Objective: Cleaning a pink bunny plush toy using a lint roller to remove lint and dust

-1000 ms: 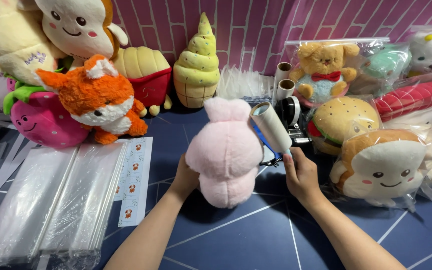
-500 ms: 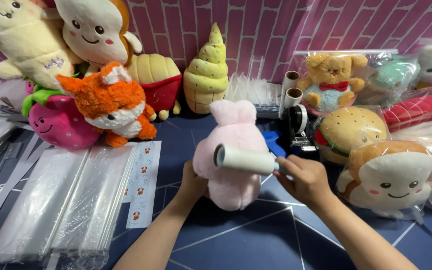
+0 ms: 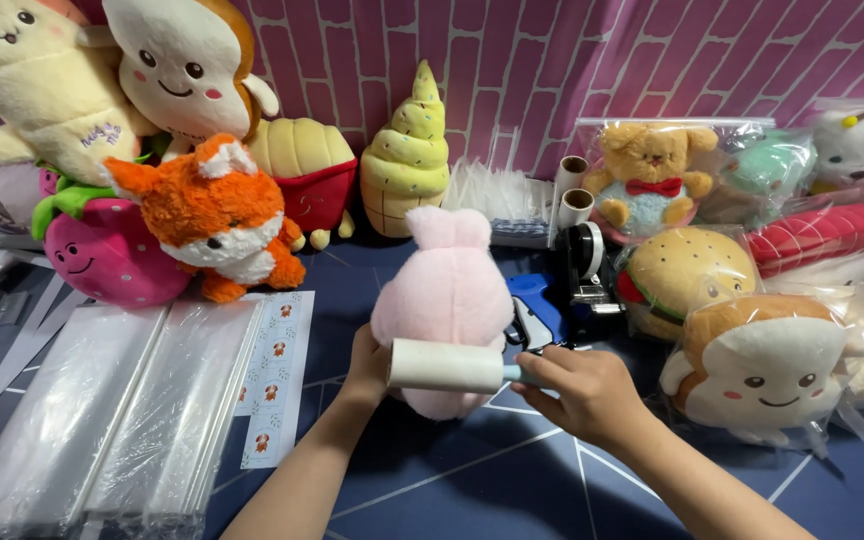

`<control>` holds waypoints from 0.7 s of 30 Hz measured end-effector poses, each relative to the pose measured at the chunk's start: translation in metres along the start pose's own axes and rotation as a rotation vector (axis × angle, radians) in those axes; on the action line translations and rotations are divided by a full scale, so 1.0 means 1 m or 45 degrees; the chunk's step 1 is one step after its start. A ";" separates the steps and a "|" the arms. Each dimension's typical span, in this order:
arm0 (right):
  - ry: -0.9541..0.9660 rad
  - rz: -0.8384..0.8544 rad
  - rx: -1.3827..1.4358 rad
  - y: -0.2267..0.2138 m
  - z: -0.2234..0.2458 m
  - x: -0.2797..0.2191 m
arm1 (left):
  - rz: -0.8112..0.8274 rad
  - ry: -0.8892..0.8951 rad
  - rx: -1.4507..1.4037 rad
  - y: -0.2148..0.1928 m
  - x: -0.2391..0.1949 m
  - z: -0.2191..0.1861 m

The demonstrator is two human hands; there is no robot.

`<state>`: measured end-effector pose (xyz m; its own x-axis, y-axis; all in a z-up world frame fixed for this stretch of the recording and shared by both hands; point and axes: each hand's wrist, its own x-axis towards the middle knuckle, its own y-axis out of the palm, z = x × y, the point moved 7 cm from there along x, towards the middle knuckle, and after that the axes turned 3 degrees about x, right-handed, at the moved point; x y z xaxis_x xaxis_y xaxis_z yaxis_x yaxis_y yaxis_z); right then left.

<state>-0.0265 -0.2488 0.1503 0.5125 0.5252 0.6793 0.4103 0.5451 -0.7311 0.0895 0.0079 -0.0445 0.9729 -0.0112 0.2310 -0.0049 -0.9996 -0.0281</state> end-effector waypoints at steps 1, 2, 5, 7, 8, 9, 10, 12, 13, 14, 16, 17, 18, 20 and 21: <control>0.001 0.001 0.003 -0.003 0.002 0.002 | -0.001 -0.002 0.002 0.000 0.000 0.000; 0.007 -0.005 -0.074 -0.006 0.004 0.005 | -0.001 0.146 0.061 0.001 0.000 -0.009; 0.035 -0.019 -0.195 -0.021 0.001 0.015 | -0.029 0.353 0.195 0.003 -0.005 -0.049; 0.062 -0.031 -0.243 -0.027 -0.007 0.019 | -0.052 0.414 0.273 0.003 -0.008 -0.064; 0.120 -0.056 -0.274 -0.029 -0.015 0.018 | -0.039 0.429 0.295 0.005 -0.009 -0.061; 0.177 -0.080 -0.305 -0.031 -0.024 0.017 | -0.026 0.444 0.317 0.007 -0.011 -0.058; 0.178 -0.081 -0.307 -0.031 -0.030 0.019 | -0.024 0.445 0.316 0.009 -0.011 -0.067; 0.249 -0.164 -0.303 -0.037 -0.044 0.021 | 0.024 0.452 0.378 0.016 -0.014 -0.084; 0.249 -0.166 -0.305 -0.032 -0.052 0.014 | 0.025 0.454 0.378 0.015 -0.014 -0.079; 0.285 -0.202 -0.291 -0.028 -0.061 0.007 | 0.028 0.375 0.344 0.013 -0.013 -0.069; 0.323 -0.237 -0.278 -0.012 -0.074 -0.015 | 0.033 0.295 0.310 0.008 -0.010 -0.045; 0.357 -0.278 -0.161 -0.002 -0.080 -0.031 | 0.019 0.098 0.217 0.002 -0.007 -0.019; 0.391 -0.318 -0.044 0.009 -0.086 -0.047 | 0.005 -0.098 0.123 -0.002 -0.006 0.007; 0.273 -0.272 0.038 0.028 -0.068 -0.058 | 0.021 -0.111 0.107 -0.002 -0.009 0.011; 0.160 -0.227 0.124 0.039 -0.054 -0.064 | 0.039 -0.127 0.094 -0.001 -0.012 0.013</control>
<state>-0.0025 -0.2970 0.0749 0.5307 0.3330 0.7794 0.4314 0.6854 -0.5866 0.0809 0.0098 -0.0602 0.9907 -0.0350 0.1314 -0.0211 -0.9942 -0.1059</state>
